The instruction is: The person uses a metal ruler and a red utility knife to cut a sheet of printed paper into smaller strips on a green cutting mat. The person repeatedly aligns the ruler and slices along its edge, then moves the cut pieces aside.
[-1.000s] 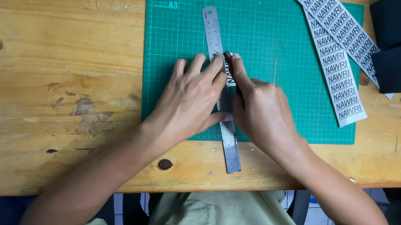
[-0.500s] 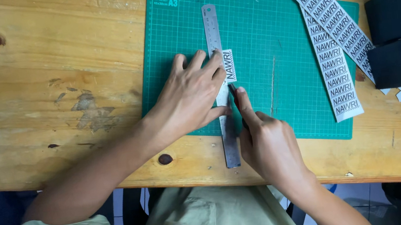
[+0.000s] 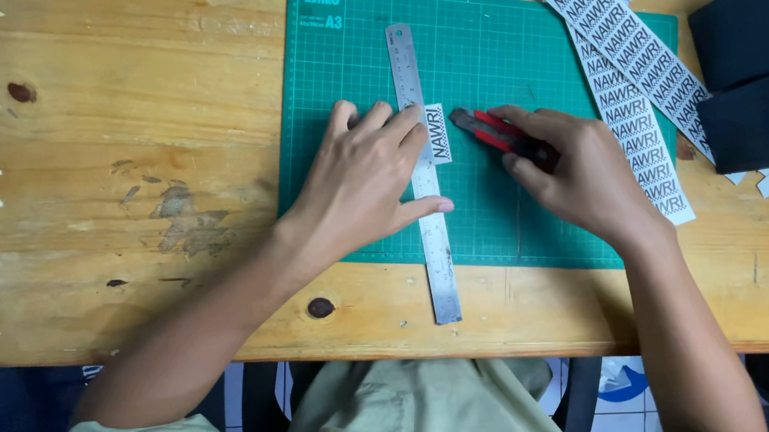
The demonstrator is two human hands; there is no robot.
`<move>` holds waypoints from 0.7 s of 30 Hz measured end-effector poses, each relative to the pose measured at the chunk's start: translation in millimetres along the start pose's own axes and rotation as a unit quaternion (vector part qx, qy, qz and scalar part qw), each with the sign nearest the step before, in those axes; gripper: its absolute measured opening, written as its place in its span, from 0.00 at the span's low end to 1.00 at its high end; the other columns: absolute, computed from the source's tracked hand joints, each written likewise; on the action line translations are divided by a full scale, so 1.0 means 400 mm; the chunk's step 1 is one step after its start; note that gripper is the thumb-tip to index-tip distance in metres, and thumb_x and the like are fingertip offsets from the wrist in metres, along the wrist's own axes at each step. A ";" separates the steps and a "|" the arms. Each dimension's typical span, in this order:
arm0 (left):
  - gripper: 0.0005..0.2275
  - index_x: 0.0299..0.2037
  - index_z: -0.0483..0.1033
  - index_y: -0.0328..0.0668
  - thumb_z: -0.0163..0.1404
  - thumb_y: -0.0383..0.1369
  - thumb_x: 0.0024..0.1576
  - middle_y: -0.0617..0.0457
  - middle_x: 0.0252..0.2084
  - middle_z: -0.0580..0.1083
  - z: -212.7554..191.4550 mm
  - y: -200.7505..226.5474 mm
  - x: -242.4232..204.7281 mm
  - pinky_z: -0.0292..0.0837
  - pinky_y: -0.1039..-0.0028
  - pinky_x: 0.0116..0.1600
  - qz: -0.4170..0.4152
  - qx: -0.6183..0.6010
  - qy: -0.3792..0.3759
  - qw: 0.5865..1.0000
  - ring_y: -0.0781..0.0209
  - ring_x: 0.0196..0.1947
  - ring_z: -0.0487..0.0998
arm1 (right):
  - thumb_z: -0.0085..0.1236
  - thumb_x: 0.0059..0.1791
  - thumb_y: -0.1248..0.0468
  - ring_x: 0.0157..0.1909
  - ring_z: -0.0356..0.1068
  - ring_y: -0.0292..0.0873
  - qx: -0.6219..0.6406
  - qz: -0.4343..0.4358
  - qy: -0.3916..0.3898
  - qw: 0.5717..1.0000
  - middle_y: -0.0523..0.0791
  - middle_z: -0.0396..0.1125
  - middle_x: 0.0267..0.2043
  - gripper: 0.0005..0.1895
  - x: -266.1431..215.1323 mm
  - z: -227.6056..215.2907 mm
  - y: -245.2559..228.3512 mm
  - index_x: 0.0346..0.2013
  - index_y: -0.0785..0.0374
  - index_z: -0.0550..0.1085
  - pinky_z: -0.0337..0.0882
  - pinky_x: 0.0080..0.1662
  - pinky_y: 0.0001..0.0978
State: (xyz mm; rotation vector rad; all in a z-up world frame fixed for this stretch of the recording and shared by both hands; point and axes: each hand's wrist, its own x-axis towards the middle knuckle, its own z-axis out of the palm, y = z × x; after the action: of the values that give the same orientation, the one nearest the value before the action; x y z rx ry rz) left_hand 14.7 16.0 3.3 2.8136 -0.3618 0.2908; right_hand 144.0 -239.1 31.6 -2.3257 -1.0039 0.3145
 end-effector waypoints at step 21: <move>0.21 0.65 0.85 0.44 0.59 0.47 0.69 0.42 0.65 0.72 -0.023 -0.068 0.029 0.69 0.53 0.53 0.058 -0.053 -0.022 0.997 0.44 0.52 0.75 | 0.67 0.50 0.72 0.32 0.75 0.58 0.110 -0.021 0.016 0.994 0.56 0.77 0.36 0.27 -0.018 0.068 0.041 0.65 0.65 0.84 0.74 0.35 0.43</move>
State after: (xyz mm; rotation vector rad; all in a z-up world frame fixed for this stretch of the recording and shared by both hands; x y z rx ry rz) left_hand 31.7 41.6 7.5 2.7038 -0.5363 0.2281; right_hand 137.1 -241.9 -0.2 -2.1027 -0.9508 0.3525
